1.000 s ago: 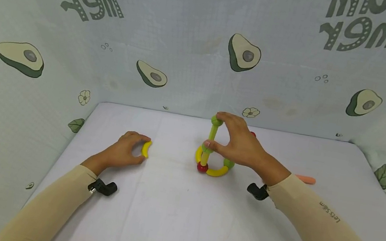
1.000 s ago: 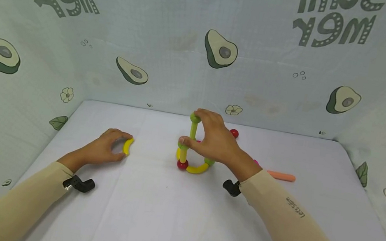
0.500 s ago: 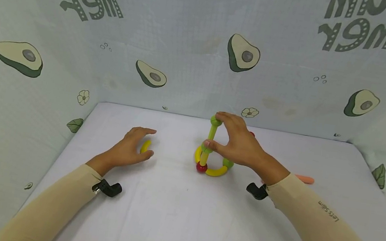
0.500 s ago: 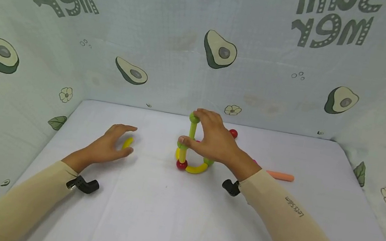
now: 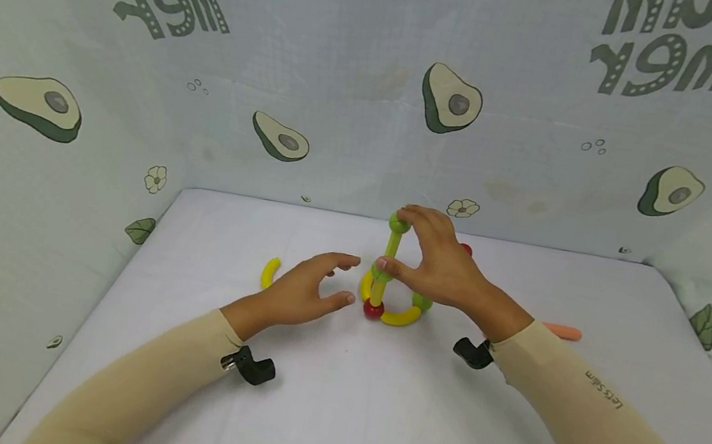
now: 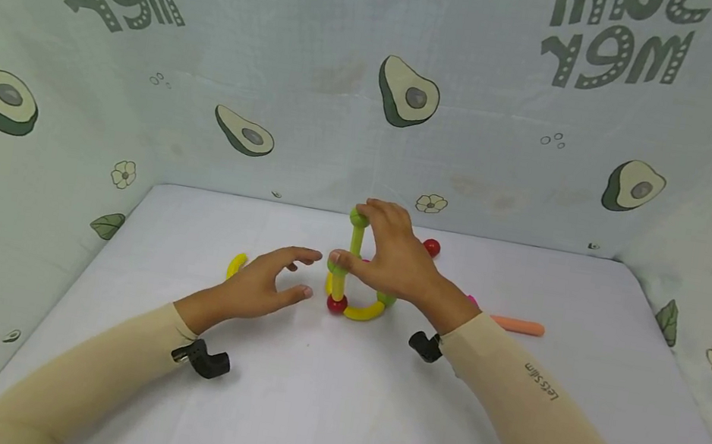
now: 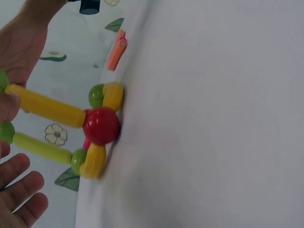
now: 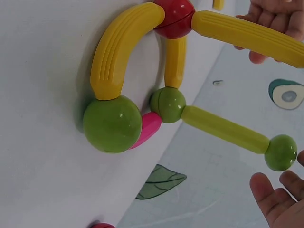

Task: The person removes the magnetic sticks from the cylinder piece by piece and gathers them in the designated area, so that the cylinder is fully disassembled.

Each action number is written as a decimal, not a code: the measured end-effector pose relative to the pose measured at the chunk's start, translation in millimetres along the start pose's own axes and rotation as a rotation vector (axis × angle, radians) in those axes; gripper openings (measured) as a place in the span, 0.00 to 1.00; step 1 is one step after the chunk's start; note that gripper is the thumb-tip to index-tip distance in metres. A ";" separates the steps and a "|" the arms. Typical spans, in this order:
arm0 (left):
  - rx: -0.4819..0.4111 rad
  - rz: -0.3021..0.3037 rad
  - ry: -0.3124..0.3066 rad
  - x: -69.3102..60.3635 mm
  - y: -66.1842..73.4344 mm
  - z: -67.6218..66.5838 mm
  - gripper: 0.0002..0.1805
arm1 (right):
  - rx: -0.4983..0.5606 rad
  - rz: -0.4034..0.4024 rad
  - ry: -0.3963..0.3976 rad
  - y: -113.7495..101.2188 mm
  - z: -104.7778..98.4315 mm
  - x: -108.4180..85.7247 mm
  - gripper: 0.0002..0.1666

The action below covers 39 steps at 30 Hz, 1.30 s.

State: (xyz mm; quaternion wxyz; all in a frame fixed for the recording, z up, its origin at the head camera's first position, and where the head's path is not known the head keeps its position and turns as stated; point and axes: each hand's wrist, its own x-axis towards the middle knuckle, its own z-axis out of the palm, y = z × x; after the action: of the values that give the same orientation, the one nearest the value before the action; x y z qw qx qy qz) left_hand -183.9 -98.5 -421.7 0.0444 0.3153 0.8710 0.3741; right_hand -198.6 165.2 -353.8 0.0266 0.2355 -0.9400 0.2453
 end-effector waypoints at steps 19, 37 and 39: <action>-0.076 0.125 0.065 25.2 12.3 37.9 0.12 | 0.094 -0.229 0.195 -3.1 6.7 -6.6 0.37; -0.063 0.093 0.044 27.5 15.7 35.5 0.13 | 0.291 -0.169 0.161 -8.2 37.5 -32.0 0.33; -0.081 0.092 0.039 27.6 16.1 35.1 0.12 | 0.308 -0.162 0.180 -7.8 40.2 -32.0 0.33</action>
State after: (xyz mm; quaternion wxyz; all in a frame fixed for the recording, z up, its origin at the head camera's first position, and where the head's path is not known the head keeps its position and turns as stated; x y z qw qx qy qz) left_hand -186.6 -52.2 -431.5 0.0228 0.3455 0.8405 0.4167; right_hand -164.1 153.9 -390.9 0.0938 0.2889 -0.8632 0.4032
